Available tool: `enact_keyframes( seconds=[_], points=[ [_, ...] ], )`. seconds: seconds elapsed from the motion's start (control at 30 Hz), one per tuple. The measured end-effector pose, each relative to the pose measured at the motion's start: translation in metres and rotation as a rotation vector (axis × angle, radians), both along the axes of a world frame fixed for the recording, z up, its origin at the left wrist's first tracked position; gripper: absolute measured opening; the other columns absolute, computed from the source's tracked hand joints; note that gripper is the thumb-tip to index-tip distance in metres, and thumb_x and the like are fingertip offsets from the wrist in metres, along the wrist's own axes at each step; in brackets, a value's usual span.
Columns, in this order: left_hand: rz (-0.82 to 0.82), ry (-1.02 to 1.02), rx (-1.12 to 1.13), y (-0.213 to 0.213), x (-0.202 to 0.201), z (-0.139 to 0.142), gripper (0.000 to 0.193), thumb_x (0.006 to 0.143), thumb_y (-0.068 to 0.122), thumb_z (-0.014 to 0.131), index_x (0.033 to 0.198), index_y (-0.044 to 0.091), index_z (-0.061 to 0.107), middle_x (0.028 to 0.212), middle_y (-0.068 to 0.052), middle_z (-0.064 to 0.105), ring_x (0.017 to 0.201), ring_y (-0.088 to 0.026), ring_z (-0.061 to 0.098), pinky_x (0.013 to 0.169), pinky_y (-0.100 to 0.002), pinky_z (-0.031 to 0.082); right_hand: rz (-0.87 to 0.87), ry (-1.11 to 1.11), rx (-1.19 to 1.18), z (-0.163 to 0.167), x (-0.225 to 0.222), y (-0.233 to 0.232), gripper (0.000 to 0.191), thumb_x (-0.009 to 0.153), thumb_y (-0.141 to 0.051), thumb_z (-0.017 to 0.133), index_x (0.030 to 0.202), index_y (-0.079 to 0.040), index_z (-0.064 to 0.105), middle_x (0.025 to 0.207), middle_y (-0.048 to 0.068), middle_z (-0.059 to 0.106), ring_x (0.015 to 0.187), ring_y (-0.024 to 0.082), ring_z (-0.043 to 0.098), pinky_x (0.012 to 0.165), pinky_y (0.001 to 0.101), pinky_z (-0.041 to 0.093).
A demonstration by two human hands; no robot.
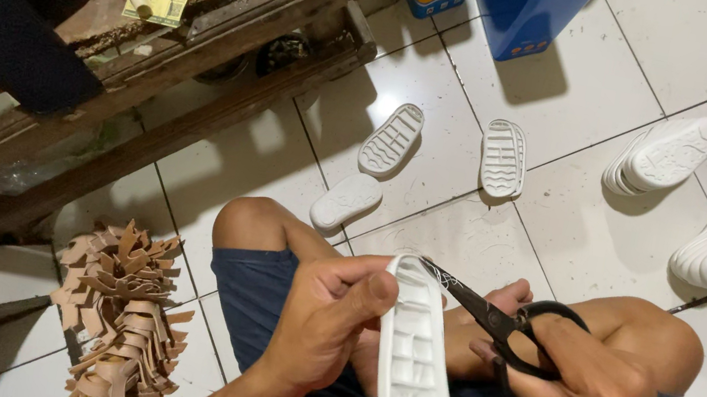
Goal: The person sits on the floor trimming white rubber sandal soles with scissors, cutting excess material from the edges and tread grooves of each sole. Finished soles are placed on the floor in piles beside the work area, and the person picks up the next sole to continue.
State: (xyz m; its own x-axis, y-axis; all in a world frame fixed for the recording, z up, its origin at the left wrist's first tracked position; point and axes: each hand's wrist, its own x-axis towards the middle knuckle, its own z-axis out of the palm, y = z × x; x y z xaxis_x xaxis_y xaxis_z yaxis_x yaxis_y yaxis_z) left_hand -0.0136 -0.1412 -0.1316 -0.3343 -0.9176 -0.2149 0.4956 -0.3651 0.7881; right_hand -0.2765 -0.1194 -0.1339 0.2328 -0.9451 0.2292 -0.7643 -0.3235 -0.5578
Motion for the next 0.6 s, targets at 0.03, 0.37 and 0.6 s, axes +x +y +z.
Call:
enact_keyframes(
  seconds=[0.03,0.37,0.6],
  points=[
    [-0.037,0.015,0.025,-0.001,0.002,-0.001,0.055,0.102,0.037,0.068,0.118,-0.015,0.070,0.100,-0.017,0.075,0.088,-0.016,0.071,0.080,-0.028,0.058,-0.003,0.032,0.024,-0.001,-0.002,-0.001,0.028,0.073,-0.019,0.087,0.076,-0.001,0.066,0.062,0.000,0.061,0.052,0.008,0.055,0.045,0.0278,0.043],
    [-0.448,0.117,0.531,-0.028,0.003,-0.032,0.047,0.101,0.026,0.070,0.126,-0.011,0.057,0.108,-0.019,0.070,0.097,-0.022,0.067,0.091,-0.034,0.052,0.036,-0.523,0.326,0.008,0.020,-0.009,0.032,0.072,-0.018,0.085,0.094,0.003,0.074,0.066,0.001,0.067,0.054,0.008,0.061,0.048,0.0253,0.048],
    [-0.160,-0.208,-0.257,0.012,-0.022,-0.019,0.065,0.095,0.011,0.075,0.147,-0.007,0.040,0.127,-0.021,0.066,0.117,-0.027,0.065,0.113,-0.040,0.047,-0.095,-1.317,0.811,-0.032,0.032,-0.011,0.029,0.085,-0.019,0.073,0.094,0.008,0.069,0.064,0.011,0.068,0.047,0.017,0.061,0.045,0.0283,0.048]
  ],
)
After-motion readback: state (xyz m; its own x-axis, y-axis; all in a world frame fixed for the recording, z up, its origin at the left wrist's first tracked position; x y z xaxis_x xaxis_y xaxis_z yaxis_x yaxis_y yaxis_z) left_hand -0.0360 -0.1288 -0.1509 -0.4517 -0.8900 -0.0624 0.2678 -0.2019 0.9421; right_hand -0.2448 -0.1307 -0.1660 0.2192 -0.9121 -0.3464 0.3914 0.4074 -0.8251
